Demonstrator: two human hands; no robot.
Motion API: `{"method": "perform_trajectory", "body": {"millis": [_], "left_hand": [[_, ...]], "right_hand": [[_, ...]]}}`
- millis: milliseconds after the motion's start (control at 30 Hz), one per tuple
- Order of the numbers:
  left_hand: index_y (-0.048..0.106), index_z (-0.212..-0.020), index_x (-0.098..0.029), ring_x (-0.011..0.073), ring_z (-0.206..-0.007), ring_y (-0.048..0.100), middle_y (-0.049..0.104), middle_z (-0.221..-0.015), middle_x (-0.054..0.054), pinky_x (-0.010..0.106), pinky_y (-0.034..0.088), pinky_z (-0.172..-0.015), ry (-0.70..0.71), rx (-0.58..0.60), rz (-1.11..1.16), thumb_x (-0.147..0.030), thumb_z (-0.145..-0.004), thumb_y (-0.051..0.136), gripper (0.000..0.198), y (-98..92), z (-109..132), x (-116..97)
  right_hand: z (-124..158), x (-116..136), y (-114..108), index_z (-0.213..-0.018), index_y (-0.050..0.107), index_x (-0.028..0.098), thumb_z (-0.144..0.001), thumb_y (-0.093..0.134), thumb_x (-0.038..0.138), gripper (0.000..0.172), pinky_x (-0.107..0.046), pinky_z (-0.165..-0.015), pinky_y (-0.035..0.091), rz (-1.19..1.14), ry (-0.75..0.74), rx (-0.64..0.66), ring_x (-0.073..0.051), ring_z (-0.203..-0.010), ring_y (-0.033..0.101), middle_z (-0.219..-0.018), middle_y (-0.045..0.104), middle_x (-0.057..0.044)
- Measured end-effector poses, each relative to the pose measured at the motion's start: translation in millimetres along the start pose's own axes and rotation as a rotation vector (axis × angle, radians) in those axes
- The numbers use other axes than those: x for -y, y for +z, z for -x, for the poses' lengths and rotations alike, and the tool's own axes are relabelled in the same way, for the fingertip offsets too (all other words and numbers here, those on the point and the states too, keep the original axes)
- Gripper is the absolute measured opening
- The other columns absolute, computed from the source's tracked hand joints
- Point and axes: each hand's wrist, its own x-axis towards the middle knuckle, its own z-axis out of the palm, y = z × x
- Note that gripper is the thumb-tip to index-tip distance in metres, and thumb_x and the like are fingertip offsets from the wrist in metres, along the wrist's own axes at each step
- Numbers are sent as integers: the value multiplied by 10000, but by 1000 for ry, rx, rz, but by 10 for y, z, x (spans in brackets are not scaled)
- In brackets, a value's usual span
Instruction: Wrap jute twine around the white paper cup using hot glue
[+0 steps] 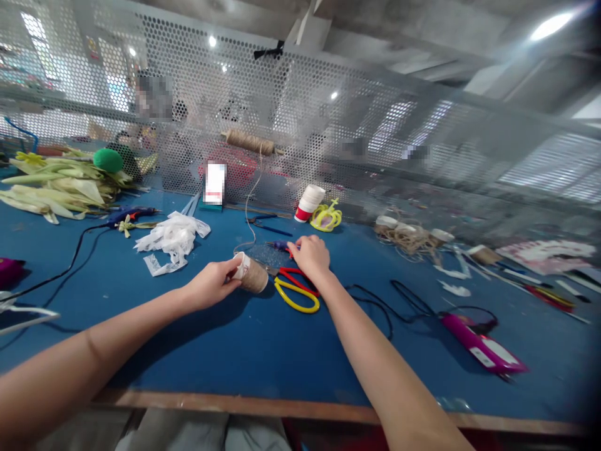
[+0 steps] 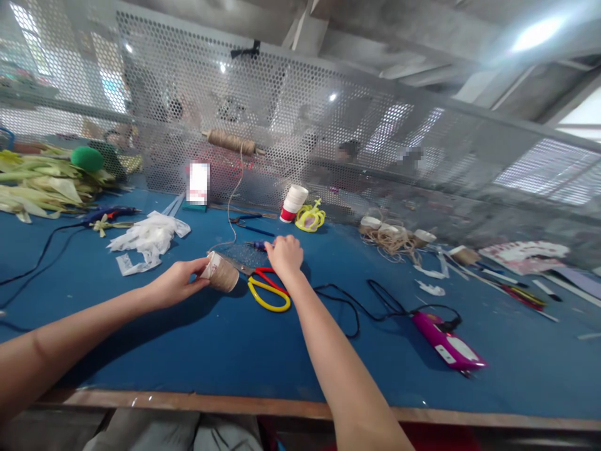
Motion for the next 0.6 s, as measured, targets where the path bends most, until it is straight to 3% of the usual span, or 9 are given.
{"method": "perform_trajectory", "body": {"millis": [100, 133, 200, 267, 333, 400, 467, 533, 600], "left_hand": [[492, -909, -145, 152, -679, 554, 602, -769, 47, 247, 412, -629, 35, 19, -153, -169, -775, 446, 144, 13, 11, -28], [484, -917, -151, 153, -679, 554, 600, -769, 48, 246, 413, -625, 55, 14, -188, -162, -773, 446, 149, 22, 16, -34], [471, -933, -158, 160, -708, 558, 597, -792, 58, 248, 423, -641, 104, -1, -230, -142, -766, 446, 169, 44, 28, -37], [468, -938, -159, 172, -754, 559, 594, -827, 75, 266, 437, -675, 160, -15, -248, -130, -764, 444, 177, 63, 36, -31], [479, -923, -155, 185, -799, 554, 591, -859, 90, 288, 444, -710, 218, -27, -259, -122, -772, 431, 162, 74, 38, -20], [493, -918, -152, 188, -820, 549, 589, -867, 91, 296, 446, -731, 261, -34, -267, -113, -785, 414, 159, 77, 35, -11], [497, -951, -143, 189, -812, 548, 588, -857, 93, 297, 450, -728, 274, -38, -286, -115, -799, 401, 181, 74, 32, -6], [490, -1002, -129, 191, -787, 549, 587, -846, 99, 300, 455, -710, 276, -33, -307, -126, -812, 393, 213, 69, 33, -4], [482, -1044, -114, 196, -778, 553, 588, -847, 110, 306, 459, -703, 281, -26, -322, -131, -822, 385, 243, 66, 37, -2]], "right_hand": [[145, 299, 43, -791, 673, 178, -816, 395, 525, 445, -279, -796, 418, -86, -128, 195, -192, -929, 578, -945, 660, -87], [189, 400, 76, -768, 679, 194, -830, 308, 569, 531, -255, -761, 436, -153, -166, 306, -163, -864, 600, -901, 674, -54], [259, 575, 150, -733, 682, 168, -813, 250, 628, 636, -250, -707, 459, -397, -167, 653, -157, -785, 615, -827, 685, -60], [293, 690, 212, -726, 677, 143, -796, 294, 635, 626, -251, -657, 473, -601, -91, 886, -155, -717, 617, -768, 684, -74], [299, 740, 237, -747, 664, 137, -774, 448, 560, 476, -243, -638, 475, -731, -41, 940, -141, -680, 611, -758, 680, -66], [295, 738, 217, -778, 647, 135, -728, 579, 437, 314, -236, -657, 470, -784, -79, 909, -130, -700, 605, -803, 674, -58], [300, 710, 164, -823, 627, 134, -705, 616, 360, 255, -241, -702, 460, -741, -174, 785, -125, -747, 596, -854, 661, -56], [324, 683, 94, -880, 598, 130, -716, 597, 358, 280, -273, -751, 446, -598, -257, 520, -137, -799, 579, -892, 640, -71], [370, 677, 19, -896, 575, 128, -721, 589, 355, 287, -320, -797, 425, -404, -320, 177, -163, -855, 557, -922, 615, -92]]}}
